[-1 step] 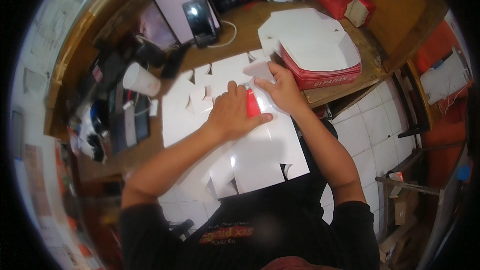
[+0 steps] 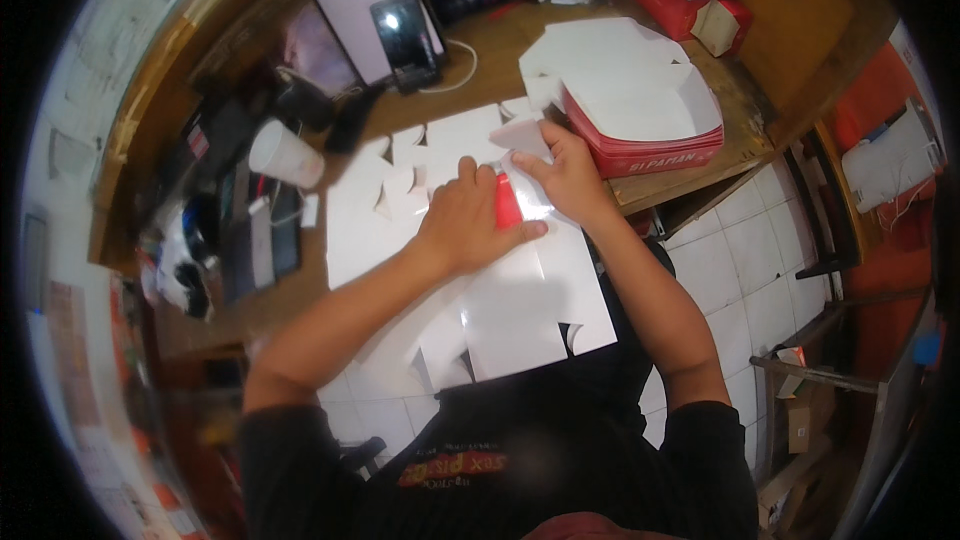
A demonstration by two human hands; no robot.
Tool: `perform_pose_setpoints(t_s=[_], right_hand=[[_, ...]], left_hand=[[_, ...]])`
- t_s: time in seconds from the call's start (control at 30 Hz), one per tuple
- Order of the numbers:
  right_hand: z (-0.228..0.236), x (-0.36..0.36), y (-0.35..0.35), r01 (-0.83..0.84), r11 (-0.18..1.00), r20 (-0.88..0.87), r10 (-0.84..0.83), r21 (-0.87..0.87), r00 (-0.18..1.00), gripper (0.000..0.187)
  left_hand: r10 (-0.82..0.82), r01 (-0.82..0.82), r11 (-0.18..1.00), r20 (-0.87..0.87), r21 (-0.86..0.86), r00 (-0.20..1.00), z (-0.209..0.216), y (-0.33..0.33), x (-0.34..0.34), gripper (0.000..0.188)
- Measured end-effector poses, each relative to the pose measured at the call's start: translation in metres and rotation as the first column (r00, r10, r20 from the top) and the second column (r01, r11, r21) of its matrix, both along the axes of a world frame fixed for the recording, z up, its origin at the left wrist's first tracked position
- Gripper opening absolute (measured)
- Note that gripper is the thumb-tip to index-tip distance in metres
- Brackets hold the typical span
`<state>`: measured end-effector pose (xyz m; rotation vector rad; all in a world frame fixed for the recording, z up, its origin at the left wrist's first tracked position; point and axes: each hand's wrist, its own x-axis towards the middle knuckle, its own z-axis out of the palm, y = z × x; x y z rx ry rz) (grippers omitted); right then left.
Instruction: The person assembles small red and white cardboard boxes by hand. They fold the flat pieces into shape, interlock the tabs, and stack the finished boxes on the table.
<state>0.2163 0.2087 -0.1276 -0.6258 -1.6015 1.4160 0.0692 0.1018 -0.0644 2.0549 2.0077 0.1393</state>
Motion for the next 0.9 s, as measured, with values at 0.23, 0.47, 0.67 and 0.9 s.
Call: perform_pose_setpoints(t_s=[0.23, 0.47, 0.67, 0.9], right_hand=[[-0.009, -0.003, 0.014, -0.002, 0.997, -0.041, 0.005, 0.079, 0.999, 0.028], [-0.017, -0.008, 0.02, -0.057, 0.998, -0.154, 0.056, -0.001, 0.986, 0.033], [-0.001, -0.011, 0.012, -0.047, 0.993, -0.104, 0.036, -0.108, 0.994, 0.034], [0.015, -0.011, 0.015, 0.087, 0.973, 0.145, -0.056, -0.216, 0.988, 0.032]], left_hand=[[-0.053, 0.064, 0.992, 0.097, -0.111, 0.994, 0.018, 0.011, -0.012, 0.101], [-0.133, 0.207, 0.773, -0.167, 0.6, 0.977, 0.045, -0.059, -0.015, 0.092], [-0.34, 0.335, 0.922, -0.006, 0.193, 0.94, 0.008, -0.179, 0.033, 0.071], [-0.193, 0.119, 0.83, 0.079, 0.545, 0.978, -0.019, -0.175, 0.032, 0.044]])
